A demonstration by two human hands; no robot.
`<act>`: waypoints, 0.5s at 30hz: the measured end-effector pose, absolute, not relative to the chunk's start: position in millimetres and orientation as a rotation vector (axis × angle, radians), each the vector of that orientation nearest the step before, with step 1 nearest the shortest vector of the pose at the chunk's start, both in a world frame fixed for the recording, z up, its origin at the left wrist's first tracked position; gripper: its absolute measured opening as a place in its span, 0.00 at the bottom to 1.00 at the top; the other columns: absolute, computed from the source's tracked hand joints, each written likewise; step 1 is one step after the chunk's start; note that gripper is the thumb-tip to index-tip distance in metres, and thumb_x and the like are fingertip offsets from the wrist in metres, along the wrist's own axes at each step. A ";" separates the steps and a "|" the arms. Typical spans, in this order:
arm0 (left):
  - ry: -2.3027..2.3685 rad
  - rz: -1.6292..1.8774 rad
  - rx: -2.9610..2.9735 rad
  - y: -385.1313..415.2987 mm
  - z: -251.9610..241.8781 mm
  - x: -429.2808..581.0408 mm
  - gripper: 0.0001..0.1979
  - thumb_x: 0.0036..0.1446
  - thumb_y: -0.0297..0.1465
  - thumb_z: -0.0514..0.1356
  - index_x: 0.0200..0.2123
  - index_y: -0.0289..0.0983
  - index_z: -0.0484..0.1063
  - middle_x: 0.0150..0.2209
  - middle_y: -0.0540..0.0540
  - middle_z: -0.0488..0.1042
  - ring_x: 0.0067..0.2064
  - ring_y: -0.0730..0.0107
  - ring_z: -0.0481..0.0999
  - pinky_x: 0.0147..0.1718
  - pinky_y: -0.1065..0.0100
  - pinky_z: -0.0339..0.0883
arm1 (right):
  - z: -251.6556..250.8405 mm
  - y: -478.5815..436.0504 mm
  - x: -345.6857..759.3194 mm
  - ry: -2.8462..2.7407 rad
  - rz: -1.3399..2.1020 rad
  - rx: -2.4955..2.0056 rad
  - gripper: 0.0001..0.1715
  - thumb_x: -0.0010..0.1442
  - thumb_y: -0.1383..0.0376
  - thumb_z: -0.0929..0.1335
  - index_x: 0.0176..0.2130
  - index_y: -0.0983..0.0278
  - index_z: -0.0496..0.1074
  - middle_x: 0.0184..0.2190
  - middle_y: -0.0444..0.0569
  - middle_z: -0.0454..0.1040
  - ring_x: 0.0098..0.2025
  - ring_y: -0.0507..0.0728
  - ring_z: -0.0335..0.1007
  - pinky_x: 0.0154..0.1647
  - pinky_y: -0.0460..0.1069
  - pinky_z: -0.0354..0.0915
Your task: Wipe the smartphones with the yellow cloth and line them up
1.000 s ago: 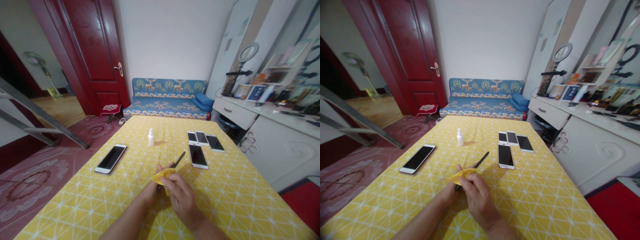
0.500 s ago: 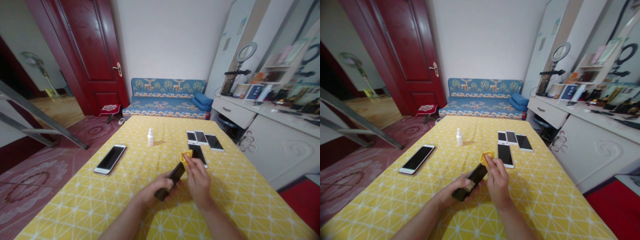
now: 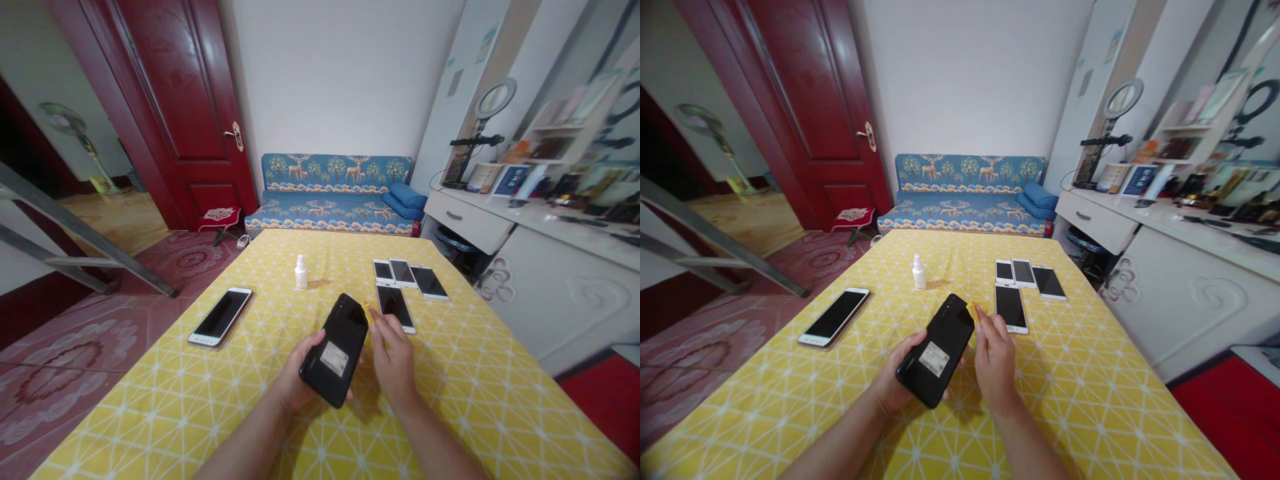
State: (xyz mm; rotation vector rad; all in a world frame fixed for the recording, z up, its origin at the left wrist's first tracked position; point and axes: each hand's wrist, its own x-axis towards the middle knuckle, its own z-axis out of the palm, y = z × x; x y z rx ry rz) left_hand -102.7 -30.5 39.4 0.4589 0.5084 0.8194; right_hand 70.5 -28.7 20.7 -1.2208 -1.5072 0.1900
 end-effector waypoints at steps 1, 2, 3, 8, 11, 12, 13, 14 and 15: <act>0.543 0.872 0.412 -30.1 38.9 -101.9 0.17 0.56 0.38 0.57 0.39 0.30 0.76 0.33 0.38 0.79 0.34 0.60 0.78 0.31 0.64 0.71 | 20.7 -29.9 68.8 -1.523 0.205 -1.216 0.20 0.66 0.65 0.60 0.55 0.61 0.69 0.38 0.50 0.70 0.39 0.56 0.69 0.39 0.51 0.65; 0.576 0.926 0.368 -29.7 38.5 -101.1 0.14 0.55 0.36 0.59 0.35 0.31 0.76 0.31 0.40 0.79 0.32 0.63 0.78 0.32 0.66 0.70 | 20.8 -31.2 66.9 -1.547 0.222 -1.204 0.19 0.66 0.66 0.60 0.55 0.61 0.69 0.38 0.50 0.70 0.40 0.56 0.69 0.39 0.51 0.65; 0.606 0.983 0.334 -29.3 38.2 -100.4 0.11 0.55 0.35 0.60 0.33 0.31 0.76 0.29 0.42 0.79 0.30 0.66 0.77 0.32 0.68 0.69 | 21.0 -32.7 64.9 -1.577 0.240 -1.188 0.19 0.66 0.66 0.60 0.54 0.61 0.70 0.38 0.50 0.71 0.41 0.56 0.69 0.40 0.51 0.65; 0.701 1.144 0.293 -25.4 35.8 -99.8 0.08 0.52 0.34 0.62 0.29 0.34 0.74 0.25 0.47 0.77 0.28 0.68 0.75 0.33 0.68 0.67 | 23.4 -42.3 54.4 -1.754 0.238 -1.097 0.19 0.64 0.70 0.60 0.51 0.60 0.71 0.34 0.49 0.71 0.38 0.57 0.68 0.38 0.52 0.64; 0.693 1.178 0.270 -22.4 34.4 -100.7 0.10 0.53 0.35 0.61 0.32 0.33 0.75 0.27 0.46 0.78 0.30 0.65 0.76 0.37 0.66 0.68 | 26.1 -50.6 47.3 -1.854 0.161 -1.081 0.20 0.61 0.73 0.61 0.49 0.61 0.72 0.32 0.48 0.71 0.36 0.57 0.67 0.37 0.53 0.61; 0.668 1.184 0.272 -21.6 34.2 -101.1 0.12 0.53 0.36 0.60 0.34 0.32 0.75 0.29 0.45 0.78 0.32 0.63 0.77 0.38 0.65 0.68 | 27.3 -53.8 44.3 -1.892 0.135 -1.071 0.20 0.60 0.73 0.61 0.48 0.62 0.72 0.32 0.48 0.71 0.36 0.57 0.66 0.37 0.53 0.60; 0.632 1.177 0.279 -21.0 34.1 -101.6 0.14 0.54 0.37 0.59 0.37 0.31 0.75 0.31 0.43 0.79 0.35 0.61 0.78 0.40 0.64 0.68 | 28.6 -57.1 40.9 -1.936 0.111 -1.059 0.20 0.59 0.74 0.61 0.47 0.62 0.73 0.32 0.49 0.71 0.36 0.57 0.66 0.36 0.53 0.59; 0.587 1.156 0.290 -20.7 34.1 -102.1 0.17 0.54 0.38 0.58 0.40 0.29 0.75 0.34 0.41 0.79 0.38 0.60 0.78 0.43 0.63 0.68 | 29.9 -60.3 37.0 -1.981 0.092 -1.046 0.19 0.59 0.74 0.61 0.47 0.63 0.73 0.32 0.49 0.71 0.35 0.57 0.66 0.36 0.53 0.59; 0.536 1.125 0.306 -20.8 34.1 -102.7 0.21 0.55 0.39 0.57 0.42 0.27 0.74 0.36 0.38 0.79 0.41 0.58 0.78 0.45 0.63 0.67 | 31.2 -63.3 32.7 -2.026 0.076 -1.033 0.19 0.59 0.74 0.61 0.47 0.63 0.73 0.31 0.49 0.71 0.35 0.58 0.65 0.36 0.53 0.58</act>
